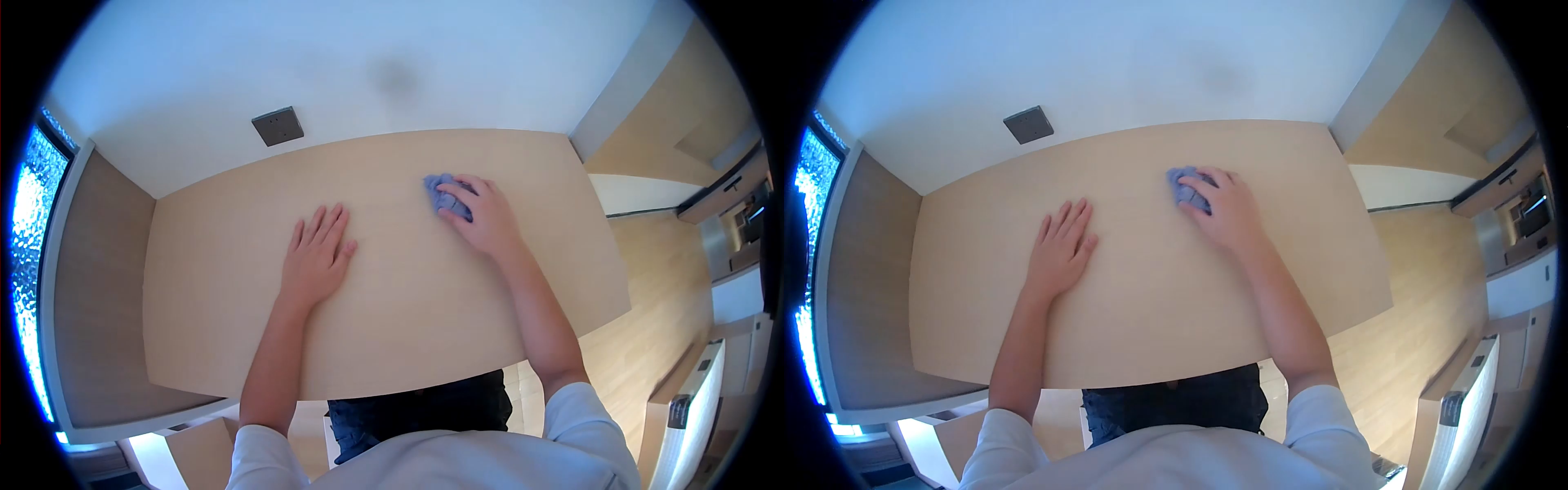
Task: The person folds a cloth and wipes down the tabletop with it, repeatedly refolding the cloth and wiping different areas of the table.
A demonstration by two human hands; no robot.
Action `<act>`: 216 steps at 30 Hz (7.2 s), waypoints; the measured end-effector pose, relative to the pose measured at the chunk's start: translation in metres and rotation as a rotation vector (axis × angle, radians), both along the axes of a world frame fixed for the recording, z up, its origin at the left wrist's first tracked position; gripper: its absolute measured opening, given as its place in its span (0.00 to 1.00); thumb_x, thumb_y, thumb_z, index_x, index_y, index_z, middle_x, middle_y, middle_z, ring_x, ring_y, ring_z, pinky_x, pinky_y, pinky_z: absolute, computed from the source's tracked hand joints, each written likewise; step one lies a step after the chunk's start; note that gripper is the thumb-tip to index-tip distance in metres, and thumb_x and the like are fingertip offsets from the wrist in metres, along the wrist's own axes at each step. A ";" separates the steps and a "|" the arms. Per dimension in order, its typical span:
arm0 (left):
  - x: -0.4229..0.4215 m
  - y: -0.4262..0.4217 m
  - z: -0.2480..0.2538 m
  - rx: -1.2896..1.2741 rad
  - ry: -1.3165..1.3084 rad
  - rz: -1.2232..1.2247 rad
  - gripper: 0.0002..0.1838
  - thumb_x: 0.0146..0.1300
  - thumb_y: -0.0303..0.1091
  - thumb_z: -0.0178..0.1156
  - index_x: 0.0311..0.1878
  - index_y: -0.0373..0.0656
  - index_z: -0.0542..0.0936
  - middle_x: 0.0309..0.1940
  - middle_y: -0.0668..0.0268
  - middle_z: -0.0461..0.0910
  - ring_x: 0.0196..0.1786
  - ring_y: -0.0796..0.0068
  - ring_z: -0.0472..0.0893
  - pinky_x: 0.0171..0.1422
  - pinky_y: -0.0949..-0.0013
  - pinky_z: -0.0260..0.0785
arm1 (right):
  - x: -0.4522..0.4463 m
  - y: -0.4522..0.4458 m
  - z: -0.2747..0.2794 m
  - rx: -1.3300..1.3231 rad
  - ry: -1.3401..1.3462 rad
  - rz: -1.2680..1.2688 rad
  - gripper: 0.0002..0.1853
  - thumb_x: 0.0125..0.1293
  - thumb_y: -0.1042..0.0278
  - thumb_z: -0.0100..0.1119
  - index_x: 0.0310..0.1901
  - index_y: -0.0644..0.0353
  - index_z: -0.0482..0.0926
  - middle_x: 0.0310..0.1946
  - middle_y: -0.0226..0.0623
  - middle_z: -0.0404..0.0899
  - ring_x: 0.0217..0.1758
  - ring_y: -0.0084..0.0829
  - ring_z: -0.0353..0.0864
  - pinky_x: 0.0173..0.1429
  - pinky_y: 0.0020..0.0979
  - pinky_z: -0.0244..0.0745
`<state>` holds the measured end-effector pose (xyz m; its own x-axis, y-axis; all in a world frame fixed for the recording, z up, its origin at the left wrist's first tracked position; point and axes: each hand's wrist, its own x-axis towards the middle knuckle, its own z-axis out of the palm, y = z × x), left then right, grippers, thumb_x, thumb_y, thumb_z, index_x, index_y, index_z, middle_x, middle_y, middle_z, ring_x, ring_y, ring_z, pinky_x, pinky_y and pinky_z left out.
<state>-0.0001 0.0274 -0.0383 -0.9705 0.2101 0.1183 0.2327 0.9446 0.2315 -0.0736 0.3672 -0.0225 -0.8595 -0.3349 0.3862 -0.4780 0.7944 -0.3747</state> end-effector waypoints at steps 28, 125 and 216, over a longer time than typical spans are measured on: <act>0.004 0.001 0.006 0.005 -0.026 0.001 0.36 0.87 0.59 0.48 0.90 0.53 0.64 0.91 0.68 0.61 0.93 0.64 0.55 0.96 0.48 0.41 | -0.003 0.007 -0.005 0.069 0.024 -0.027 0.24 0.75 0.47 0.70 0.70 0.38 0.85 0.74 0.34 0.79 0.74 0.47 0.77 0.79 0.51 0.70; 0.003 0.003 0.001 0.023 0.045 0.006 0.33 0.87 0.54 0.48 0.87 0.51 0.67 0.89 0.69 0.64 0.92 0.63 0.58 0.96 0.47 0.42 | 0.059 -0.059 0.012 -0.010 -0.073 0.392 0.28 0.63 0.53 0.79 0.65 0.45 0.85 0.64 0.43 0.78 0.67 0.48 0.80 0.71 0.49 0.78; 0.002 0.000 0.001 -0.015 0.021 0.000 0.33 0.88 0.55 0.47 0.89 0.53 0.65 0.91 0.69 0.60 0.93 0.63 0.54 0.96 0.47 0.41 | 0.018 -0.019 0.004 0.001 -0.057 0.038 0.27 0.69 0.47 0.77 0.69 0.38 0.88 0.71 0.38 0.83 0.71 0.47 0.80 0.77 0.47 0.77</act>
